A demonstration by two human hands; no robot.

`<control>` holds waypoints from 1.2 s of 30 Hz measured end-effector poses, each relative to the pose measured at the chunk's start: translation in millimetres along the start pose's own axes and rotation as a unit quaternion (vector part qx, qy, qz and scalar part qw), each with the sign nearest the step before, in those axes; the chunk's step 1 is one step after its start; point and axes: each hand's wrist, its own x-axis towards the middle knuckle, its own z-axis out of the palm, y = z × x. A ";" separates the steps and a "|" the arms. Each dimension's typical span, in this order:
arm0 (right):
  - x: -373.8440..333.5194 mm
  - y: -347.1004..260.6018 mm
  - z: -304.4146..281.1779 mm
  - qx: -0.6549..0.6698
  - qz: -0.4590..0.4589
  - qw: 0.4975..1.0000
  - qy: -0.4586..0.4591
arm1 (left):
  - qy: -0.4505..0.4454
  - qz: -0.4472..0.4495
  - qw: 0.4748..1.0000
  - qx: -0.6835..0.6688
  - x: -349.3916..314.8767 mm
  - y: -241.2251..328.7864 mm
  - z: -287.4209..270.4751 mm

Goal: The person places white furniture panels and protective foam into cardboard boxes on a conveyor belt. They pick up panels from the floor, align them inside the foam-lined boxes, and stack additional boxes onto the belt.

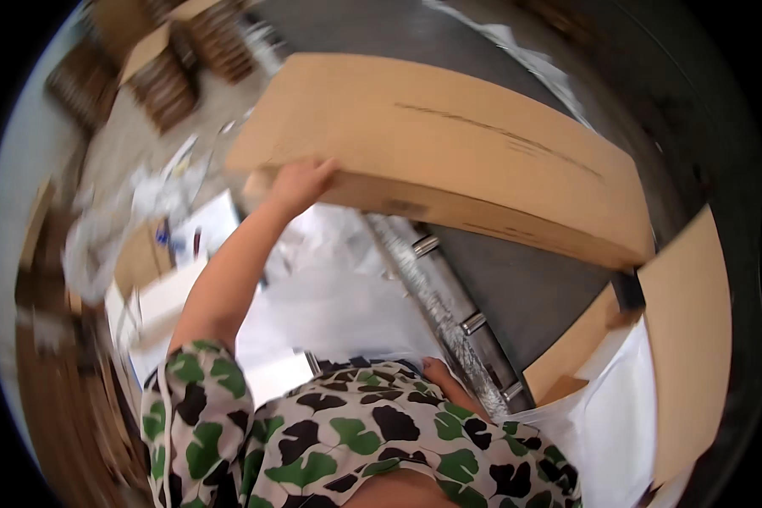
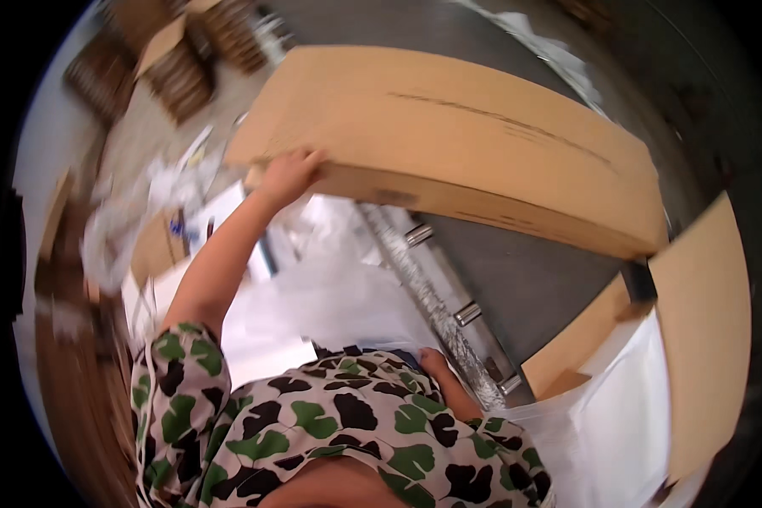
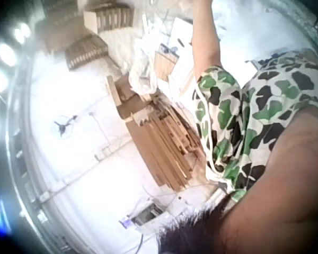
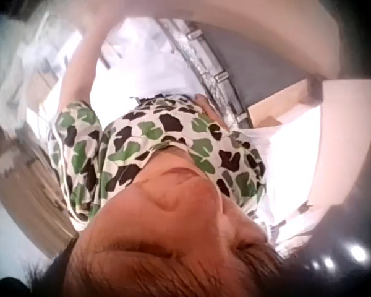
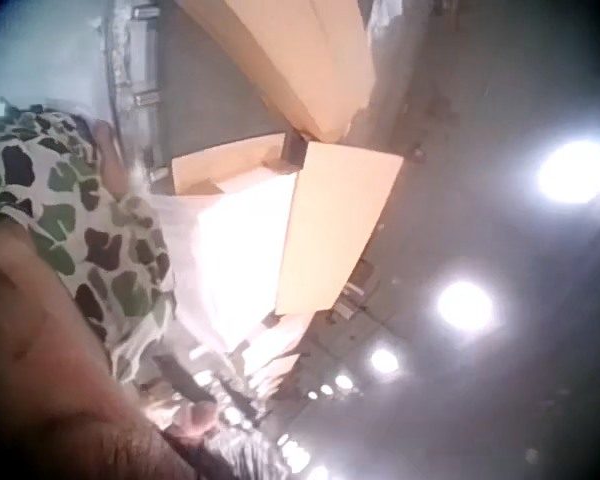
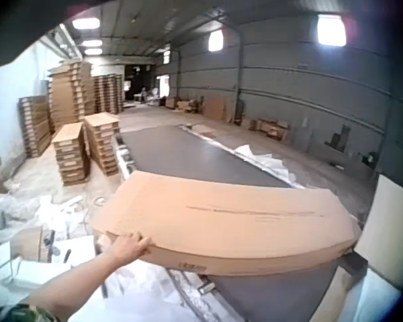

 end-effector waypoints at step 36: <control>0.5 -233.1 81.8 0.570 0.433 0.197 0.670 | 0.055 0.320 0.946 -0.003 339.1 -330.0 112.6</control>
